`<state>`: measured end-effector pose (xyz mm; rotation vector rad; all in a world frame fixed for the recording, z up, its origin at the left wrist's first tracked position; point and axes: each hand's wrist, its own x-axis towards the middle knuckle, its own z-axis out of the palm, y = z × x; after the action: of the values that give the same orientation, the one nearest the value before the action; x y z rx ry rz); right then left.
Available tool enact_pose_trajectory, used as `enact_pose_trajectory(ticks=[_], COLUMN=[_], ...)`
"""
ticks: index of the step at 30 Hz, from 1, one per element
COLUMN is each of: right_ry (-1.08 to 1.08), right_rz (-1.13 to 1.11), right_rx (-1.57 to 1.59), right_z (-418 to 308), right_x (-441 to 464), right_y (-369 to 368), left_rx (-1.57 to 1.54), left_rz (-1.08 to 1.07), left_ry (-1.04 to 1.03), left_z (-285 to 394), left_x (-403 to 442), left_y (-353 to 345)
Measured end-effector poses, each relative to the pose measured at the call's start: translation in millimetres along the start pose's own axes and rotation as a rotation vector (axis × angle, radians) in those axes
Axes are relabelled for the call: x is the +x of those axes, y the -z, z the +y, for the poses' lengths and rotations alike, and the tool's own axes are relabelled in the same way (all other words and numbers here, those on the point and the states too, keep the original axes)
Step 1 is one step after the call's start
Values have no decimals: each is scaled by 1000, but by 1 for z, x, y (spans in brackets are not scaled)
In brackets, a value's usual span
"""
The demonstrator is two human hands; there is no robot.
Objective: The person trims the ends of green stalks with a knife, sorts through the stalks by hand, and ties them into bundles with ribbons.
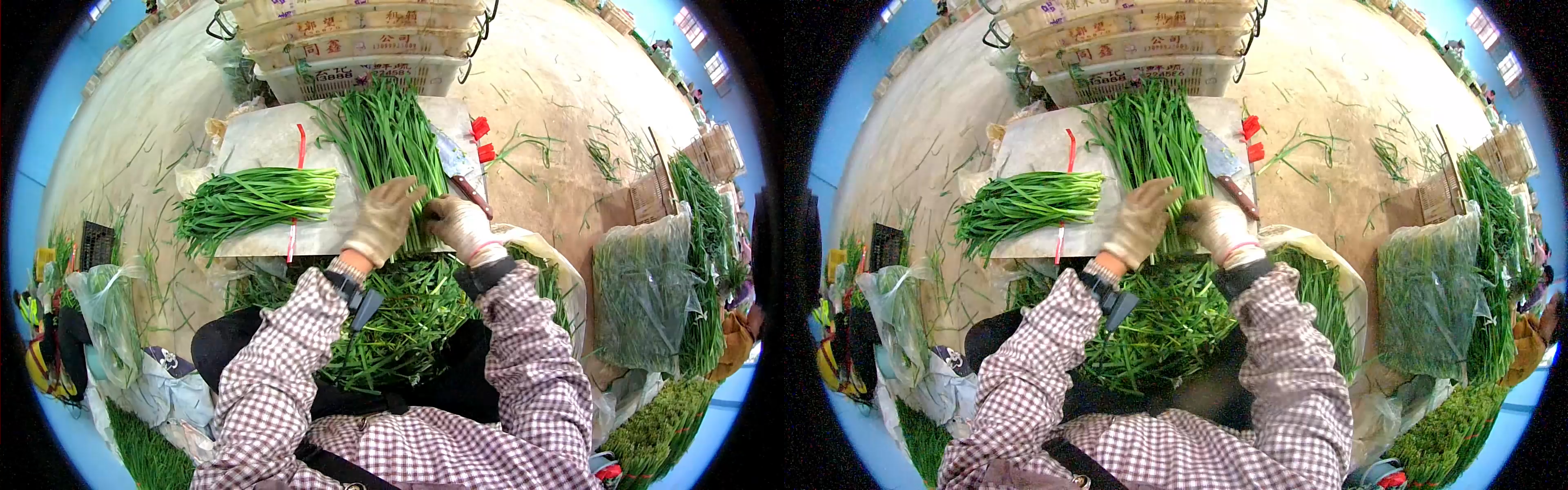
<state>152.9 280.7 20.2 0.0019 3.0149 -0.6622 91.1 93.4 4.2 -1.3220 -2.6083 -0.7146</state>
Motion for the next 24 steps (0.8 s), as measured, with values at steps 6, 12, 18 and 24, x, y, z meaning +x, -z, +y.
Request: enact_pose_trajectory(ticks=[6,12,18,24], right_ry=[-155,-184,42,-48], right_rz=[19,-363,25,282], right_rx=[1204,502,-153,-36], right_z=[-3,-26,10,49], right_x=[-28,-66,-32,1], right_y=[57,88,24,-45], left_rx=[50,101,140,301], left_rz=[-169,-213,-287,-478], left_ry=[-26,-2,42,30], left_z=[-24,-22,-9,19], left_x=[0,1,8,21], left_y=[-51,-52,-37,-5])
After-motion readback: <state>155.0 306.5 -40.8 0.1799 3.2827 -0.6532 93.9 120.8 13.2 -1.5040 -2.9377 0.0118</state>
